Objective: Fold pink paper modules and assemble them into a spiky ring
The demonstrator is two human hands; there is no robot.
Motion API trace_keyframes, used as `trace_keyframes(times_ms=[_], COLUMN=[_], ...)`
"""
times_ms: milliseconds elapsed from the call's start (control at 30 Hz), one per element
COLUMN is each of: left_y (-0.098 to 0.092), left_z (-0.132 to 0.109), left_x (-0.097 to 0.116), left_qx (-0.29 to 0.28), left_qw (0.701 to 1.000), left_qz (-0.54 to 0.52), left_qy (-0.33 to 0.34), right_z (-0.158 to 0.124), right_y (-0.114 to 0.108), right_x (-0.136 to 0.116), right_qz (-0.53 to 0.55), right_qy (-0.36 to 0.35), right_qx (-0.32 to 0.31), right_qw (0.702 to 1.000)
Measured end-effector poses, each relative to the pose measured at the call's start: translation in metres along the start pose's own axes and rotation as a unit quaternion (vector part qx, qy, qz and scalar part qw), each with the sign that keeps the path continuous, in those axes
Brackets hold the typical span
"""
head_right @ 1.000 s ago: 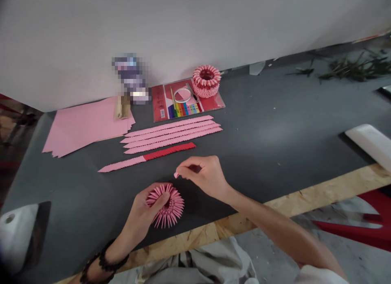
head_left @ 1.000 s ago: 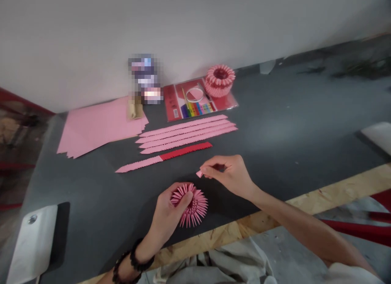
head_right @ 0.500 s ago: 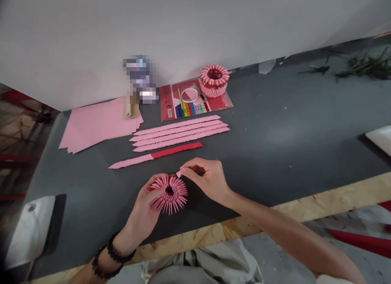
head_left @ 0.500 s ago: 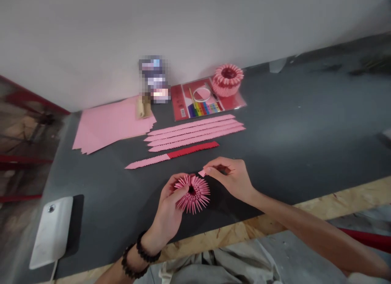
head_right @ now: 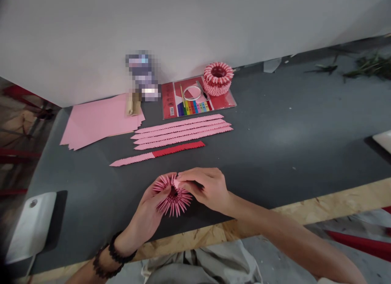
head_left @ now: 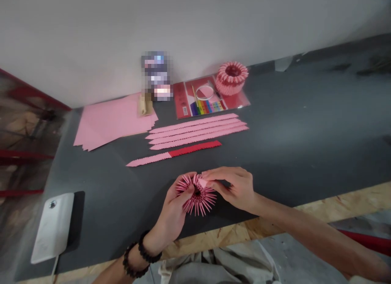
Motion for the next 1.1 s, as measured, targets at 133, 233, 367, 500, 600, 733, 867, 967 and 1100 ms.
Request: trace_keyframes(times_ms=[133,233,367,500,600,733,867,967,1100], left_y=[0.002,0.004,0.005,0.005,0.005,0.005,0.003,0.0,-0.003], left_z=[-0.001,-0.002,-0.003,-0.003,-0.003,-0.004,-0.004,-0.003,-0.002], left_x=[-0.001,0.0,0.0,0.0,0.001,0.0,-0.002,-0.004,-0.005], left_qx=[-0.015,-0.029,-0.024,-0.013,-0.002,-0.004,-0.007,0.004,0.006], left_qw=[1.0,0.999,0.999,0.999,1.0,0.999,0.999,0.999,0.996], left_qz=[0.003,0.007,0.0,-0.004,-0.004,0.006,0.032,0.048,0.084], left_qy=[-0.013,-0.024,-0.031,-0.037,-0.027,-0.032,-0.023,-0.011,-0.005], right_z=[-0.001,0.0,-0.001,-0.004,-0.007,-0.007,-0.007,-0.007,-0.007], right_y=[0.003,0.005,0.009,0.009,0.007,0.01,0.013,0.012,0.013], right_x=[0.002,0.002,0.003,0.004,0.005,0.008,0.007,0.006,0.008], right_qz=[-0.004,-0.008,-0.02,-0.02,0.0,0.034,0.022,0.025,0.061], right_qy=[-0.014,-0.016,0.006,0.04,0.055,0.064,0.044,0.028,0.03], right_qx=[-0.001,-0.026,-0.048,-0.021,0.006,-0.02,-0.026,-0.013,-0.037], right_qw=[1.0,0.999,0.999,0.999,0.998,0.997,0.998,0.999,0.997])
Point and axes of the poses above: each hand's wrist, its own z-axis towards the middle knuckle, its own y-axis out of the palm, x = y × z, the point moved 3 cm from there along z, towards the middle knuckle, and after that the axes turned 15 degrees about -x, right-handed, at the moved point
